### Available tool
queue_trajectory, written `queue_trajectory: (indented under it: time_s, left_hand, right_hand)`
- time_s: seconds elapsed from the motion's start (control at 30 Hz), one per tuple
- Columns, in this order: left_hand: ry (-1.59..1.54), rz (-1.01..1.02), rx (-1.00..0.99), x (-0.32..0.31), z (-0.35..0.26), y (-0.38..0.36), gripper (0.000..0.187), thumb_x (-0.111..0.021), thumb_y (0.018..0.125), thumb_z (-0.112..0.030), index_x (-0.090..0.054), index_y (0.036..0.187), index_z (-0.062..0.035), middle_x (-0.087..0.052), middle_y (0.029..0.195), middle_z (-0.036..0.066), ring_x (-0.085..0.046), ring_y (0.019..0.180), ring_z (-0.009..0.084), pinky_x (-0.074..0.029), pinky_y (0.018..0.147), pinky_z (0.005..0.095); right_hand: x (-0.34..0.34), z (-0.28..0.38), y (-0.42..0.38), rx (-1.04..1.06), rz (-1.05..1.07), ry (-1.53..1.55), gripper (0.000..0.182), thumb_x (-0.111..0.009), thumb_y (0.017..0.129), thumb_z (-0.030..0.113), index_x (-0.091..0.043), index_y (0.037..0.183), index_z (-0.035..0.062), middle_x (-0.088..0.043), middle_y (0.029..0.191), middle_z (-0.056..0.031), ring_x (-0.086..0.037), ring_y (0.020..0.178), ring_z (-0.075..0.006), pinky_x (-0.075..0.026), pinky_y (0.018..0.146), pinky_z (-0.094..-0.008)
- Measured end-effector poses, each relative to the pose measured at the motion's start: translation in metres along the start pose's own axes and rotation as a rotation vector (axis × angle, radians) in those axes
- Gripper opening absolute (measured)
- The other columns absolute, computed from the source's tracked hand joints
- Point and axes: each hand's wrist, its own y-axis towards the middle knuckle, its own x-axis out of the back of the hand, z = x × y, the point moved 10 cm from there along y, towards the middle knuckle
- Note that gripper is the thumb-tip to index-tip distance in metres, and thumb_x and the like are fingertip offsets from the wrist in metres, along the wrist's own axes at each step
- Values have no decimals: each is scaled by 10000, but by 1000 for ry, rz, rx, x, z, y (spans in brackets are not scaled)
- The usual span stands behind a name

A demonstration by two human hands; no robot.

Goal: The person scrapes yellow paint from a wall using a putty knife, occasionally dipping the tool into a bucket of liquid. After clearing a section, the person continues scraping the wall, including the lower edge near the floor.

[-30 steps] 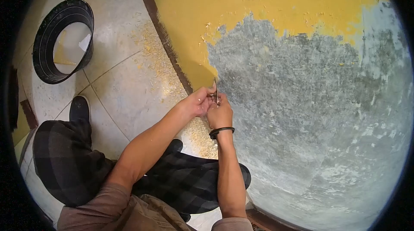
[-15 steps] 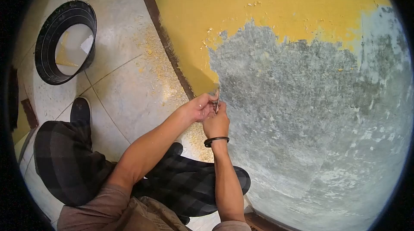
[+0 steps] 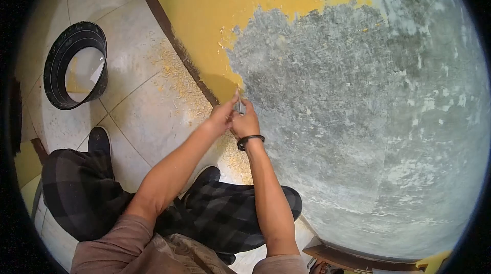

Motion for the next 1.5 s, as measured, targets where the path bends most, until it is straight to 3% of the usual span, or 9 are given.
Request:
queue_trajectory:
  time_s: [0.07,0.1,0.23,0.57,0.93,1.03,1.33,1.4,1.5]
  left_hand:
    - [767,-799,-865,16,-55,-58,382,-658,821,-356,-566,982,-22,-622,942,116,-633,740,225,-511,698,338]
    - [495,-531,-996,-1,-56,-66,390,-685,803,-329,-594,980,5,-646,931,131,-648,748,230,-511,699,324]
    - [554,-259,-868,-33,-65,-78,394,-707,793,-309,-657,998,23,-683,863,122,-650,809,173,-504,715,293]
    - [958,-284,-1002,-47,-83,-79,201,-663,788,-173,-654,861,14,-653,759,150,-635,682,215,-490,632,317]
    - [976,-272,-1065,-42,-89,-72,146,-641,789,-135,-622,775,9,-599,664,136,-574,570,236,-453,550,319]
    - [874,-102,-1057,-49,-90,-72,143,-641,788,-130,-611,787,10,-592,656,130,-576,578,213,-458,562,317]
    - [921,-130,-1064,-48,-98,-68,150,-632,790,-126,-599,752,15,-598,643,132,-596,589,205,-470,572,309]
    - [1007,-275,-1094,-39,-109,-65,150,-628,789,-127,-606,759,18,-600,639,124,-600,596,185,-473,574,304]
    - [963,-213,-956,-32,-109,-63,153,-643,790,-143,-626,781,9,-598,639,116,-576,584,150,-464,570,294]
  right_hand:
    - [8,11,-38,-259,119,348,504,-446,821,22,-398,1308,142,-512,634,-45,-396,381,-108,-270,332,-267]
    - [14,9,-42,-260,100,318,540,-439,818,13,-375,1328,177,-493,633,-33,-381,391,-94,-264,339,-253]
    - [19,8,-49,-282,123,431,515,-439,815,14,-395,1304,166,-509,674,-42,-365,399,-88,-261,349,-244]
    - [8,-4,-39,-318,110,433,330,-443,827,17,-478,1137,126,-447,592,-17,-337,343,-80,-204,300,-238]
    - [0,-4,-41,-325,52,500,277,-468,845,53,-481,1121,84,-443,563,-22,-359,336,-94,-204,294,-258]
    - [4,2,-40,-249,-1,457,218,-483,848,66,-485,1065,72,-434,534,-20,-339,312,-100,-209,284,-269]
    - [-2,5,-35,-353,61,478,334,-463,844,80,-436,1177,65,-425,500,-12,-348,327,-102,-220,304,-274]
    - [-7,6,-21,-319,87,481,333,-454,827,46,-454,1158,84,-456,583,-23,-358,350,-96,-213,306,-260]
    - [-14,12,-23,-291,56,430,349,-460,824,53,-457,1172,85,-462,589,-21,-361,350,-98,-216,302,-261]
